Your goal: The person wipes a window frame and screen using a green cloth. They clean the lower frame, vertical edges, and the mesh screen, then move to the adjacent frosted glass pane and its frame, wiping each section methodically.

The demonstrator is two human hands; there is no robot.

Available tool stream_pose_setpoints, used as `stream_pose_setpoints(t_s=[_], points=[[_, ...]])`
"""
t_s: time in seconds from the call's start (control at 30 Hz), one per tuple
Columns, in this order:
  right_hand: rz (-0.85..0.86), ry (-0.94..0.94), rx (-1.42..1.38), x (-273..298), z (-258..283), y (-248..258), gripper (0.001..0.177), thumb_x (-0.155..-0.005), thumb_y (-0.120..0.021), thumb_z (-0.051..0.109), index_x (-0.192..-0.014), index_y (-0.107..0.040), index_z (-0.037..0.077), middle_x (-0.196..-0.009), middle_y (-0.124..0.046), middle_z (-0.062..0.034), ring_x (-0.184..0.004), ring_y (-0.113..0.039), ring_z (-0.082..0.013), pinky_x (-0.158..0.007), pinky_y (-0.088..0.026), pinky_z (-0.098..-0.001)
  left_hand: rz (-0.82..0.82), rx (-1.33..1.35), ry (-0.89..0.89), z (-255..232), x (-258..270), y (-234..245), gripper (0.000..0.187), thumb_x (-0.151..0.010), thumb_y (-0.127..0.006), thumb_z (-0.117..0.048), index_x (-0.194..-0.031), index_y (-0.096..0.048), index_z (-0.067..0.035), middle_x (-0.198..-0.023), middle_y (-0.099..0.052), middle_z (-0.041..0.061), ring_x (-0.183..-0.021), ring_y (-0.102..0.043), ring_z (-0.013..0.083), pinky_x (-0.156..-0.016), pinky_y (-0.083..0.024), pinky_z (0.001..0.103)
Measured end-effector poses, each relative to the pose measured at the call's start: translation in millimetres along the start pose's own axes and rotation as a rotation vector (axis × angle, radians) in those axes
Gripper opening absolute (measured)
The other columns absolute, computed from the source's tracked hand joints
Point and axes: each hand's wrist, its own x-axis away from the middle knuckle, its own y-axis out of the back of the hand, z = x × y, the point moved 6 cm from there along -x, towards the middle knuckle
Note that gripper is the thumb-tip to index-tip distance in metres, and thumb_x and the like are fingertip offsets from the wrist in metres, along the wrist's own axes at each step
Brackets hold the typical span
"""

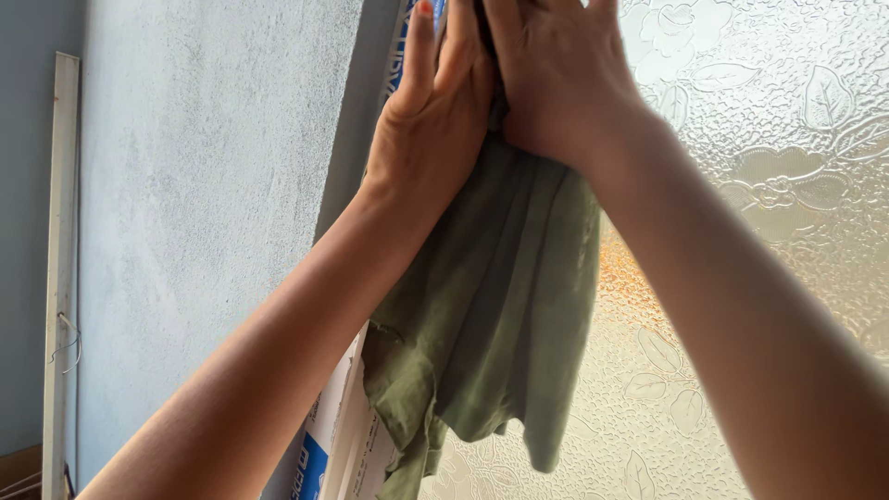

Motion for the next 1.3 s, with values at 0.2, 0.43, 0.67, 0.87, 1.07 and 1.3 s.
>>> stream_pose_setpoints(t_s=[0.2,0.43,0.67,0.87,1.07,1.3], points=[[-0.054,-0.047,-0.044,27.1,35.9,-3.6,0.093,-0.087,-0.074,0.015,-0.161,-0.022,-0.004,-0.149,-0.058,-0.0207,-0.149,-0.040,-0.0306,-0.118,-0.017,-0.0623,0.077,0.063,-0.030,-1.2,42.0,18.5,0.034,-0.113,-0.056,-0.024,-0.139,-0.067,-0.004,-0.135,-0.064,0.008,-0.151,-0.034,0.0223,-0.127,-0.001,0.057],[-0.015,-0.177,-0.117,60.0,81.1,-6.8,0.078,-0.099,-0.061,0.015,-0.162,-0.019,-0.004,-0.148,-0.056,-0.0216,-0.150,-0.040,-0.0298,-0.122,-0.012,-0.0625,0.155,0.090,-0.091,4.6,84.8,44.4,0.037,-0.112,-0.058,-0.029,-0.141,-0.065,-0.007,-0.142,-0.062,0.006,-0.151,-0.035,0.0193,-0.128,0.003,0.062],[0.042,-0.255,-0.235,96.8,131.4,-6.4,0.065,-0.097,-0.056,0.012,-0.156,-0.032,-0.002,-0.160,-0.046,-0.0160,-0.153,-0.036,-0.0270,-0.123,-0.013,-0.0613,0.199,0.137,-0.128,13.6,127.5,72.9,0.040,-0.111,-0.052,-0.028,-0.144,-0.066,-0.011,-0.151,-0.060,0.010,-0.153,-0.036,0.0173,-0.127,0.000,0.061],[0.101,-0.307,-0.332,126.8,170.9,-6.3,0.071,-0.092,-0.059,0.013,-0.156,-0.032,-0.002,-0.162,-0.041,-0.0166,-0.152,-0.035,-0.0247,-0.123,-0.014,-0.0608,0.243,0.178,-0.173,19.7,169.7,97.9,0.039,-0.109,-0.051,-0.027,-0.141,-0.068,-0.014,-0.147,-0.062,0.007,-0.150,-0.040,0.0150,-0.126,-0.006,0.059],[0.076,-0.318,-0.412,143.7,192.0,-4.8,0.070,-0.092,-0.059,0.011,-0.155,-0.034,-0.005,-0.158,-0.045,-0.0206,-0.153,-0.036,-0.0285,-0.126,-0.018,-0.0569,0.296,0.214,-0.140,20.9,199.0,114.9,0.038,-0.108,-0.051,-0.026,-0.140,-0.069,-0.017,-0.143,-0.066,0.002,-0.148,-0.040,0.0116,-0.125,-0.009,0.056],[0.108,-0.294,-0.492,171.9,222.3,-6.3,0.067,-0.091,-0.054,0.007,-0.154,-0.038,-0.007,-0.158,-0.045,-0.0244,-0.153,-0.037,-0.0321,-0.127,-0.024,-0.0507,0.334,0.254,-0.143,22.7,238.7,134.6,0.030,-0.107,-0.058,-0.019,-0.133,-0.072,-0.019,-0.138,-0.069,-0.007,-0.145,-0.042,0.0099,-0.125,-0.009,0.054]])
